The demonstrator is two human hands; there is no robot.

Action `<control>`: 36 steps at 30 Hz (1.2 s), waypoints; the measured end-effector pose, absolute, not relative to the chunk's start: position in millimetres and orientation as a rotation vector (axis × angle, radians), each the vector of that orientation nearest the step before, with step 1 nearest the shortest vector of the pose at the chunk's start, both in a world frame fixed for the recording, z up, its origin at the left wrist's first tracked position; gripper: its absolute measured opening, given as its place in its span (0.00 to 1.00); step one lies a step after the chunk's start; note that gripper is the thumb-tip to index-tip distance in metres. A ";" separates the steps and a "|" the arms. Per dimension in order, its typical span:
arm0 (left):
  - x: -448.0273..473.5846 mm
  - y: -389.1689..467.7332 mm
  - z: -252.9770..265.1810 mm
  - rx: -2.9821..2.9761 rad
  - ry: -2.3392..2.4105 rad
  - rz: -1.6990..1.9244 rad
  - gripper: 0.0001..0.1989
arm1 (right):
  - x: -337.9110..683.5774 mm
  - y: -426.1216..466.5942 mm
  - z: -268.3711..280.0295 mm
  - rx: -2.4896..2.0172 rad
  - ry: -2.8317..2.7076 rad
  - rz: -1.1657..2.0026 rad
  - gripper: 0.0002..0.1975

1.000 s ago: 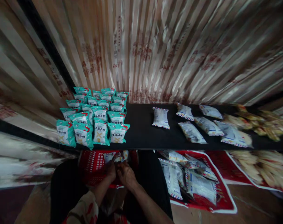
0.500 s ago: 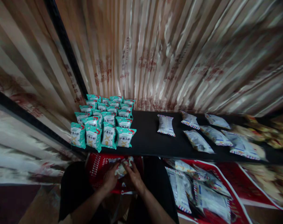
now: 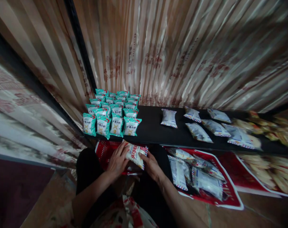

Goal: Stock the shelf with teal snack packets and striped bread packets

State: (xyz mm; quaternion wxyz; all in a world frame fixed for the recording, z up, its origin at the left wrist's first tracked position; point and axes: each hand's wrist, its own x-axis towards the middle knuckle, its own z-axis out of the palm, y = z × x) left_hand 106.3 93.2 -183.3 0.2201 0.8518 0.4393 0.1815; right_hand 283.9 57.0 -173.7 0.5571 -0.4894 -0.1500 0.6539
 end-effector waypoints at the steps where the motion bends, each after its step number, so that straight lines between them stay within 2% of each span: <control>1: 107.9 91.9 -178.8 2.347 1.201 0.554 0.28 | 288.5 54.9 -166.9 -1.154 -0.361 1.530 0.27; 8: 135.4 88.7 -150.4 1.973 1.248 0.848 0.23 | 310.9 46.1 -140.9 -1.055 -0.317 1.409 0.24; 14: 172.8 94.9 -144.5 1.382 1.093 0.906 0.29 | 329.4 41.8 -142.1 -1.031 -0.253 1.380 0.20; 18: 188.6 102.1 -144.5 1.168 1.111 0.817 0.26 | 354.3 41.4 -136.7 -1.093 -0.280 1.393 0.26; 23: 197.3 96.7 -142.7 0.971 0.893 0.724 0.25 | 385.7 39.1 -120.5 -1.203 -0.467 1.519 0.34; 28: 203.3 89.0 -148.7 0.876 0.880 0.604 0.28 | 403.4 47.1 -116.0 -1.220 -0.562 1.471 0.30; 33: 214.2 89.8 -148.2 0.704 0.928 0.760 0.29 | 399.2 59.9 -132.5 -1.092 -0.402 1.320 0.25; 36: 226.1 88.5 -143.8 0.578 0.933 0.882 0.30 | 383.3 60.9 -145.5 -1.015 -0.345 1.384 0.26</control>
